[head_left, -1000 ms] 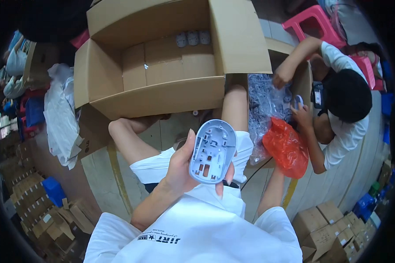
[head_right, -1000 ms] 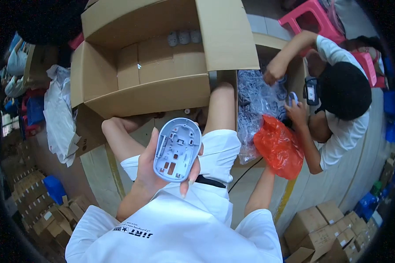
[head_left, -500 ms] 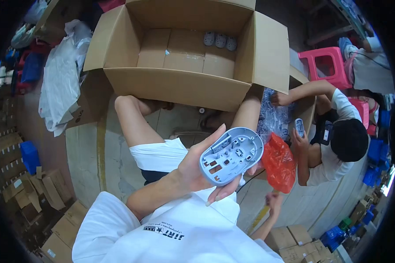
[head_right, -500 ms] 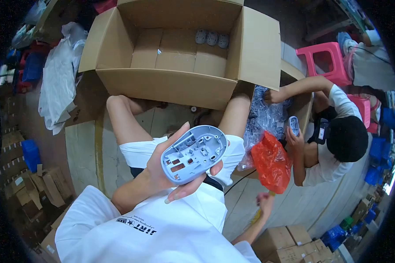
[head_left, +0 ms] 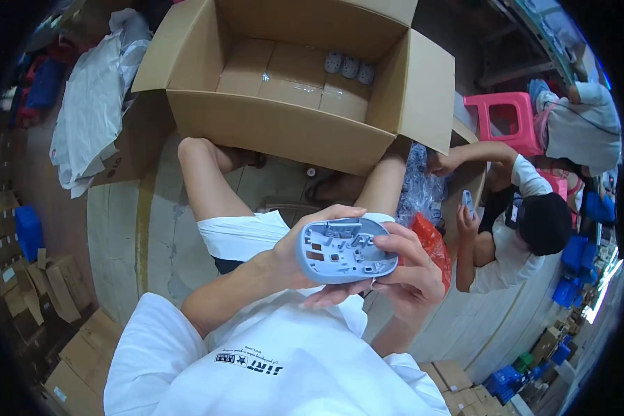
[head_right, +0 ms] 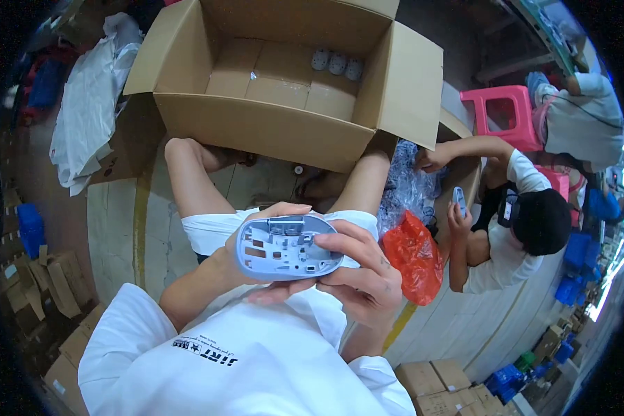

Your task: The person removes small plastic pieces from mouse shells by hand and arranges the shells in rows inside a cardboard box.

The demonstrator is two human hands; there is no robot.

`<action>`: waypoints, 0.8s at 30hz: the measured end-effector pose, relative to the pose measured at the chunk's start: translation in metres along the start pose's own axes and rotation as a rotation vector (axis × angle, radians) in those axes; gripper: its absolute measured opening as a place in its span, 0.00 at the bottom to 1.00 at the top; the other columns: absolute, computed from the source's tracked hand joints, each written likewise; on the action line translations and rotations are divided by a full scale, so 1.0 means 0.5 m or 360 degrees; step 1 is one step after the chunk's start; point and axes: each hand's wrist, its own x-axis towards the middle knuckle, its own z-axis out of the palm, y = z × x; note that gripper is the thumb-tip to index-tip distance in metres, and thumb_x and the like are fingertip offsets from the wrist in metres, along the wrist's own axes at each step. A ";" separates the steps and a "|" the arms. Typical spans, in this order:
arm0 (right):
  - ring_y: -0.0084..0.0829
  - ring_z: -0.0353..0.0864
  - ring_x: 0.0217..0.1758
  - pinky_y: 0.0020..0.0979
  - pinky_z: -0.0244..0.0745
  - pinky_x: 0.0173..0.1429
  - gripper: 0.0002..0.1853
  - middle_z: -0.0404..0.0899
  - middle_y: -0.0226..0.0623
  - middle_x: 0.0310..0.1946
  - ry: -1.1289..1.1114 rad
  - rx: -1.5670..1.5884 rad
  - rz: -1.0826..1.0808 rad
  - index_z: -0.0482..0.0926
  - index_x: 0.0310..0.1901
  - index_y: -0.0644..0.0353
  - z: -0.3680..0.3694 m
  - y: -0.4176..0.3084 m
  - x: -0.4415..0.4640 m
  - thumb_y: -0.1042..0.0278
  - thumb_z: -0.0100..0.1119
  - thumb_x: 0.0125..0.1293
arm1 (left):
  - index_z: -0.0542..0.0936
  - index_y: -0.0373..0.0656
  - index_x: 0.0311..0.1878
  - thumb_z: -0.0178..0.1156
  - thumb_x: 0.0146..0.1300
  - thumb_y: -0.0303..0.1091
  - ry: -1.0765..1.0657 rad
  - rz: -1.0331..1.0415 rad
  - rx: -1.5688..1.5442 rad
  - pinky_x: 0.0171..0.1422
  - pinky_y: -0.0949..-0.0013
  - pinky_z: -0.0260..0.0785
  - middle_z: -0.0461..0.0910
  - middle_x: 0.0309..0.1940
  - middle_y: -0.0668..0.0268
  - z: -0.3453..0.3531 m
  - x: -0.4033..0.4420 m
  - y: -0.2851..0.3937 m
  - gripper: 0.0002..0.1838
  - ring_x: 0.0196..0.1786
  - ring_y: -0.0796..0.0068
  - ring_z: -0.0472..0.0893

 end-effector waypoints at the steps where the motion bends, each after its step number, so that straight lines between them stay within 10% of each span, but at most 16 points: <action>1: 0.56 0.72 0.62 0.50 0.69 0.64 0.08 0.77 0.49 0.54 -0.0069 -0.0029 0.0003 0.82 0.31 0.58 0.005 0.002 0.002 0.76 0.71 0.47 | 0.76 0.35 0.51 0.44 0.68 0.54 0.0258 0.0147 0.0208 0.24 0.68 0.75 0.82 0.36 0.56 0.002 -0.010 -0.001 0.28 0.26 0.63 0.81; 8: 0.54 0.73 0.61 0.49 0.71 0.61 0.08 0.80 0.42 0.50 -0.0185 -0.0179 0.0015 0.83 0.31 0.56 0.021 -0.012 0.011 0.75 0.71 0.49 | 0.79 0.44 0.47 0.51 0.65 0.46 0.0289 -0.0052 -0.0100 0.38 0.74 0.72 0.82 0.34 0.62 -0.057 -0.013 0.009 0.18 0.35 0.70 0.81; 15: 0.51 0.74 0.59 0.48 0.71 0.60 0.08 0.80 0.39 0.49 -0.0263 -0.0324 0.0021 0.84 0.32 0.54 0.000 -0.026 0.020 0.75 0.72 0.49 | 0.80 0.41 0.40 0.51 0.68 0.42 0.0488 0.0269 0.1171 0.45 0.75 0.69 0.80 0.34 0.64 -0.011 -0.022 0.070 0.15 0.36 0.78 0.77; 24: 0.49 0.74 0.57 0.48 0.70 0.60 0.07 0.79 0.37 0.47 -0.0072 -0.0690 0.0009 0.83 0.31 0.53 -0.025 -0.026 0.029 0.75 0.71 0.51 | 0.69 0.39 0.61 0.49 0.71 0.44 0.0320 0.0862 0.0904 0.56 0.67 0.71 0.76 0.51 0.54 0.002 0.007 0.039 0.22 0.51 0.68 0.78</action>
